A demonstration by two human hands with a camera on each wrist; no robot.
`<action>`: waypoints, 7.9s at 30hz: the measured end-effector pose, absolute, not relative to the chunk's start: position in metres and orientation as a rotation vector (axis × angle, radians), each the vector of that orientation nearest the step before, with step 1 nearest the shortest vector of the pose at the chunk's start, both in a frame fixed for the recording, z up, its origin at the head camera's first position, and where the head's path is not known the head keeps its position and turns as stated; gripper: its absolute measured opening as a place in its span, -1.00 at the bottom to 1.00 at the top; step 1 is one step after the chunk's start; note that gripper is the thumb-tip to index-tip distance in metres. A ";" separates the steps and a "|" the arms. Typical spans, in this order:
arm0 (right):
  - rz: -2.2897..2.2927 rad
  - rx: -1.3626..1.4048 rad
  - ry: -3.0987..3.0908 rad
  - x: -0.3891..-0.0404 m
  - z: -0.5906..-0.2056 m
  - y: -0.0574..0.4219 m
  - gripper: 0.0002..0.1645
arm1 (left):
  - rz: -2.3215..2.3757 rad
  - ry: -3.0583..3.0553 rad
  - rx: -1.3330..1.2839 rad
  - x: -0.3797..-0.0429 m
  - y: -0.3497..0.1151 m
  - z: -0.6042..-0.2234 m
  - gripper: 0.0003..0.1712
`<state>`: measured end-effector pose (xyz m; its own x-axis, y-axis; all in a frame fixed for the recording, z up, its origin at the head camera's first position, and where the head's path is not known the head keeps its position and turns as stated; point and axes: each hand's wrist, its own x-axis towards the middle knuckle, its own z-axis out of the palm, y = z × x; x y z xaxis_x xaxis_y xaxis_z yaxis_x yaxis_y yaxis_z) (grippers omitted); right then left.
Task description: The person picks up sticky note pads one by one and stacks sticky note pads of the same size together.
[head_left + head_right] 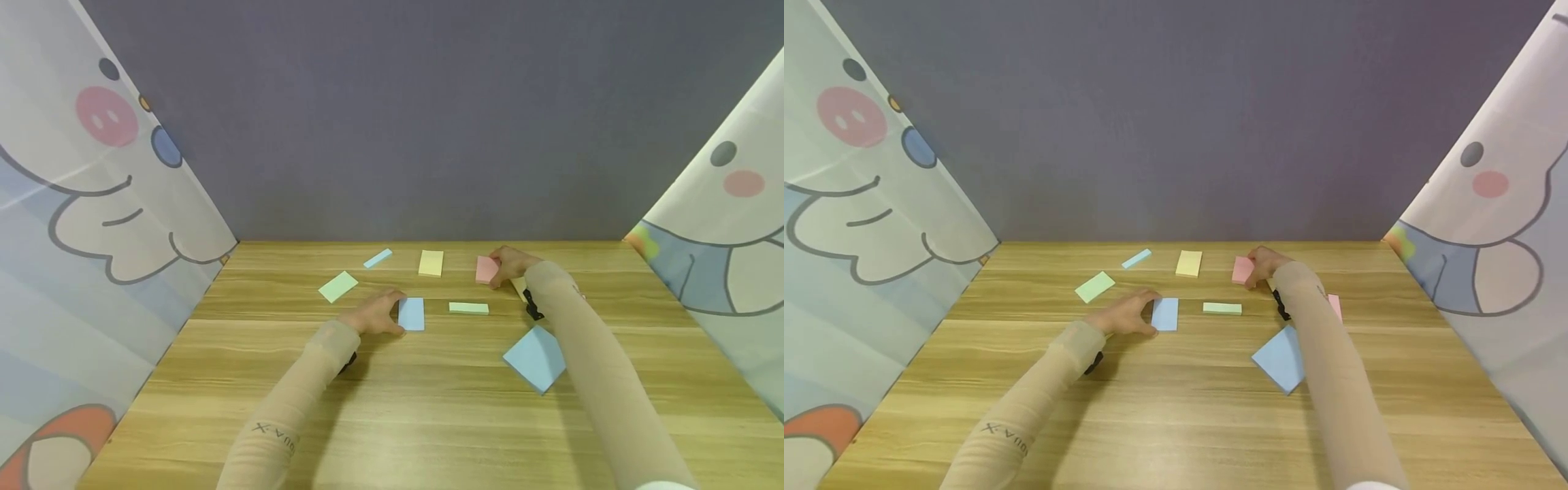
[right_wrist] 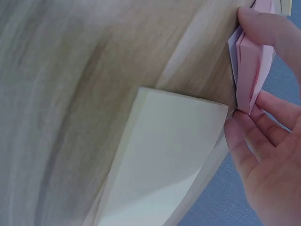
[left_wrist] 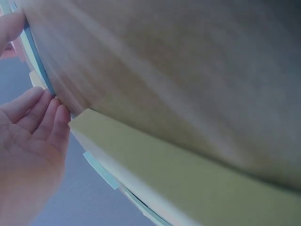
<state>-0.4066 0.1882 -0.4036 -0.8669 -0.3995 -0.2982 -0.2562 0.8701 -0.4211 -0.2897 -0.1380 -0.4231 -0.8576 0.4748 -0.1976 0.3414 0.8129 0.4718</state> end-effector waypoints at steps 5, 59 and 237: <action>-0.534 -0.474 2.694 -0.405 -0.407 0.188 0.00 | 0.627 2.694 0.627 -0.290 -0.137 -0.423 -0.12; -0.468 -0.632 2.909 -0.383 -0.379 0.177 -0.17 | 0.659 2.670 0.650 -0.289 -0.144 -0.424 -0.09; -0.394 -0.995 2.639 -0.323 -0.408 0.046 -0.08 | 0.757 2.618 0.571 -0.304 -0.143 -0.425 0.05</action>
<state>-0.3230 0.0461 -0.4081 -0.7180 -0.6739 -0.1740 -0.5935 0.7235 -0.3526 -0.3036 -0.1432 -0.4250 -0.8554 0.4686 -0.2210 0.2783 0.7754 0.5669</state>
